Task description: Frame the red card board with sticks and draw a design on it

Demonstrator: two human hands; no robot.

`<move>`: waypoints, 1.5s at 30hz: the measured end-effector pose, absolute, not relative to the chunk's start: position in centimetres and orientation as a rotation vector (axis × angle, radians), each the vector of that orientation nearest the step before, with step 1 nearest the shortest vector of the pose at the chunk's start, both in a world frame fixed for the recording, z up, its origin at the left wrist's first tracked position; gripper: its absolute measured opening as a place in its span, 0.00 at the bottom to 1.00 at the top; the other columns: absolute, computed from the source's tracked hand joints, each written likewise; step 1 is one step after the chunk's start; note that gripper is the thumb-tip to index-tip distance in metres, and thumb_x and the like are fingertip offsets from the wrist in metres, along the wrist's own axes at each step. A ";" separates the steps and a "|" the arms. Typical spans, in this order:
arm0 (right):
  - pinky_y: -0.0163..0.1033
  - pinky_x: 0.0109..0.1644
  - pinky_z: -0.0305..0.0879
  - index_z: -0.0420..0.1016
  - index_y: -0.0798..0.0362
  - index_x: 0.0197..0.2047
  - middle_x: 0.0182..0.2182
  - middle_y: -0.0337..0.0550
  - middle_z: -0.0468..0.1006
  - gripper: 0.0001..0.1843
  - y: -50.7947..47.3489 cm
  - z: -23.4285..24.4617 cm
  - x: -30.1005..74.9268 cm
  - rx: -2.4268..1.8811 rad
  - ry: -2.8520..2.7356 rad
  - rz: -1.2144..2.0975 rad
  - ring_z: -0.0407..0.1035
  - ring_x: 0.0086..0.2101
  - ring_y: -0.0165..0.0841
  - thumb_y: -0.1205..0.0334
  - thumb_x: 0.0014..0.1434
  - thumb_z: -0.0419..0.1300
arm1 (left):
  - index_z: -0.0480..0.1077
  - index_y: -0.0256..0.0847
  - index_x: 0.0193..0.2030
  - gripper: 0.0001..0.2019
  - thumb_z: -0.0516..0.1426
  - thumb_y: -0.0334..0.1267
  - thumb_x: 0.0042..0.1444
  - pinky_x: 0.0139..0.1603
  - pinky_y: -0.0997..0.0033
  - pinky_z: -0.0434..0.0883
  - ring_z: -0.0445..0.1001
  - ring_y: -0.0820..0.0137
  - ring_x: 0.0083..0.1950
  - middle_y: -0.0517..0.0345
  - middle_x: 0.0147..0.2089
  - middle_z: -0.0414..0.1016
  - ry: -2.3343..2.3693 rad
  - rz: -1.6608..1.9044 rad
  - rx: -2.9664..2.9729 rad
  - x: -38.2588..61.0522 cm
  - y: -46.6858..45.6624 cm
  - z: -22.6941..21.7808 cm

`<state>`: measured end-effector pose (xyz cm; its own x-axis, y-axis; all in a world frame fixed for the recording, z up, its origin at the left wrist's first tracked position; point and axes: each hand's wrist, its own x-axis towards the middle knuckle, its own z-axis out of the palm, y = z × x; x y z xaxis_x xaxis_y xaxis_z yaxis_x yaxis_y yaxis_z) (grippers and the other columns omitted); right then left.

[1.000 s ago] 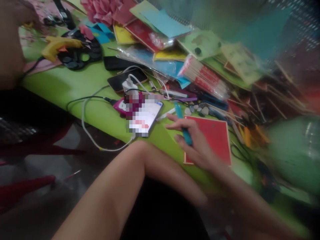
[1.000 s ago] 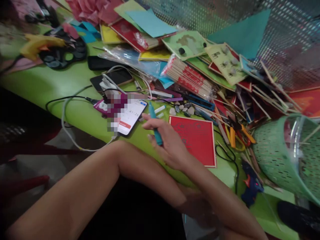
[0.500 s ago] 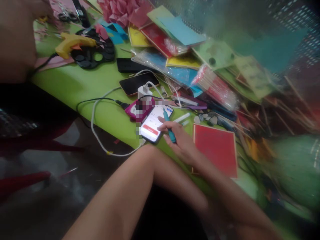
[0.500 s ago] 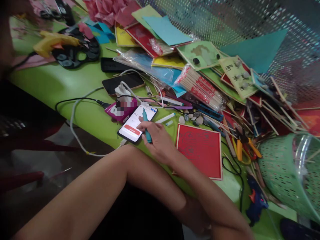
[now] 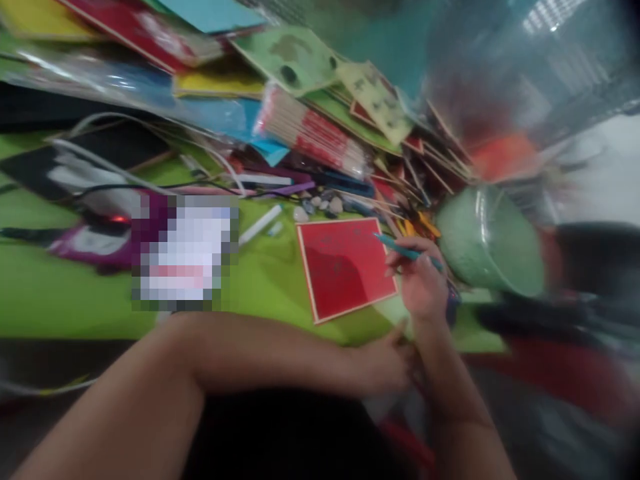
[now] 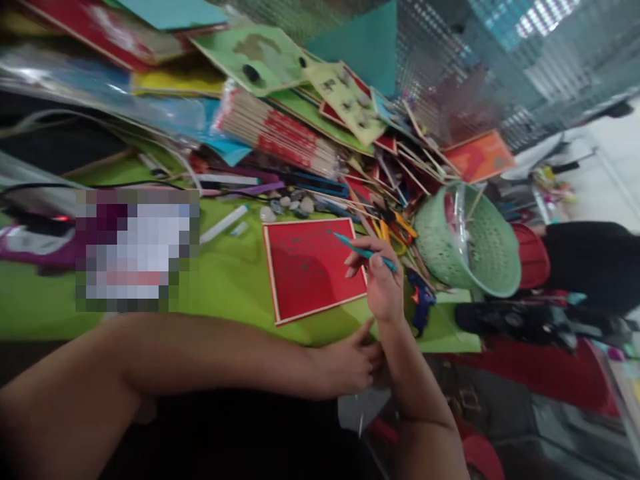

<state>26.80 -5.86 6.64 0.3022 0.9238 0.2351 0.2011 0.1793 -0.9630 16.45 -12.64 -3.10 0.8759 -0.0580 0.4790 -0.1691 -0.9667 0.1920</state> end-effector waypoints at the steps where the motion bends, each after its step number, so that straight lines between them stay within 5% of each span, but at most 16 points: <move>1: 0.36 0.28 0.70 0.81 0.48 0.44 0.30 0.39 0.80 0.18 -6.1 6.2 28.0 -1.326 -1.110 0.691 0.73 0.28 0.31 0.43 0.66 0.61 | 0.79 0.47 0.52 0.09 0.59 0.40 0.69 0.70 0.38 0.68 0.67 0.58 0.70 0.55 0.61 0.78 -0.227 0.714 2.818 16.7 -12.8 -3.5; 4: 0.34 0.28 0.70 0.81 0.50 0.41 0.28 0.39 0.81 0.16 -6.5 4.8 30.4 -1.343 -0.988 0.721 0.72 0.26 0.30 0.45 0.63 0.63 | 0.81 0.51 0.51 0.10 0.60 0.38 0.66 0.74 0.29 0.61 0.62 0.55 0.74 0.56 0.65 0.76 -0.227 0.648 2.848 17.0 -12.8 -4.6; 9: 0.31 0.26 0.68 0.79 0.51 0.35 0.25 0.37 0.79 0.10 -6.5 2.9 31.6 -1.380 -0.906 0.831 0.72 0.26 0.28 0.53 0.59 0.65 | 0.79 0.51 0.57 0.15 0.61 0.42 0.65 0.74 0.30 0.60 0.60 0.53 0.75 0.55 0.71 0.71 -0.196 0.537 2.855 16.4 -12.4 -3.8; 13: 0.28 0.25 0.66 0.79 0.51 0.37 0.25 0.34 0.78 0.06 -6.6 2.5 31.4 -1.409 -0.949 0.867 0.70 0.24 0.25 0.58 0.58 0.67 | 0.77 0.44 0.58 0.14 0.55 0.39 0.71 0.69 0.28 0.65 0.70 0.55 0.61 0.47 0.61 0.76 -0.183 0.537 2.843 15.9 -11.0 -0.6; 17: 0.29 0.26 0.67 0.74 0.49 0.39 0.26 0.32 0.78 0.07 -6.6 2.6 30.8 -1.453 -0.986 0.850 0.71 0.24 0.25 0.59 0.60 0.68 | 0.75 0.41 0.56 0.13 0.52 0.37 0.73 0.66 0.26 0.68 0.71 0.61 0.53 0.51 0.51 0.76 -0.047 0.409 2.815 15.8 -9.6 1.6; 29: 0.34 0.26 0.67 0.68 0.48 0.37 0.25 0.31 0.76 0.09 -6.2 3.3 29.8 -1.555 -1.136 0.836 0.68 0.22 0.25 0.56 0.63 0.65 | 0.73 0.44 0.63 0.16 0.51 0.34 0.73 0.68 0.28 0.68 0.66 0.59 0.65 0.50 0.62 0.75 0.051 0.496 2.900 16.1 -9.8 0.2; 45: 0.38 0.30 0.63 0.68 0.47 0.36 0.27 0.31 0.72 0.06 -6.4 3.7 29.6 -1.677 -1.329 0.560 0.65 0.26 0.27 0.60 0.64 0.62 | 0.75 0.45 0.60 0.15 0.52 0.35 0.73 0.66 0.28 0.71 0.69 0.60 0.60 0.53 0.58 0.77 0.055 0.521 2.872 16.1 -9.9 -0.1</move>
<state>29.56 -6.42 3.71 0.3208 0.9309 0.1746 0.5252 -0.0214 -0.8507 16.09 -9.88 -0.07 0.9363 0.0756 0.3430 -0.0031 -0.9747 0.2233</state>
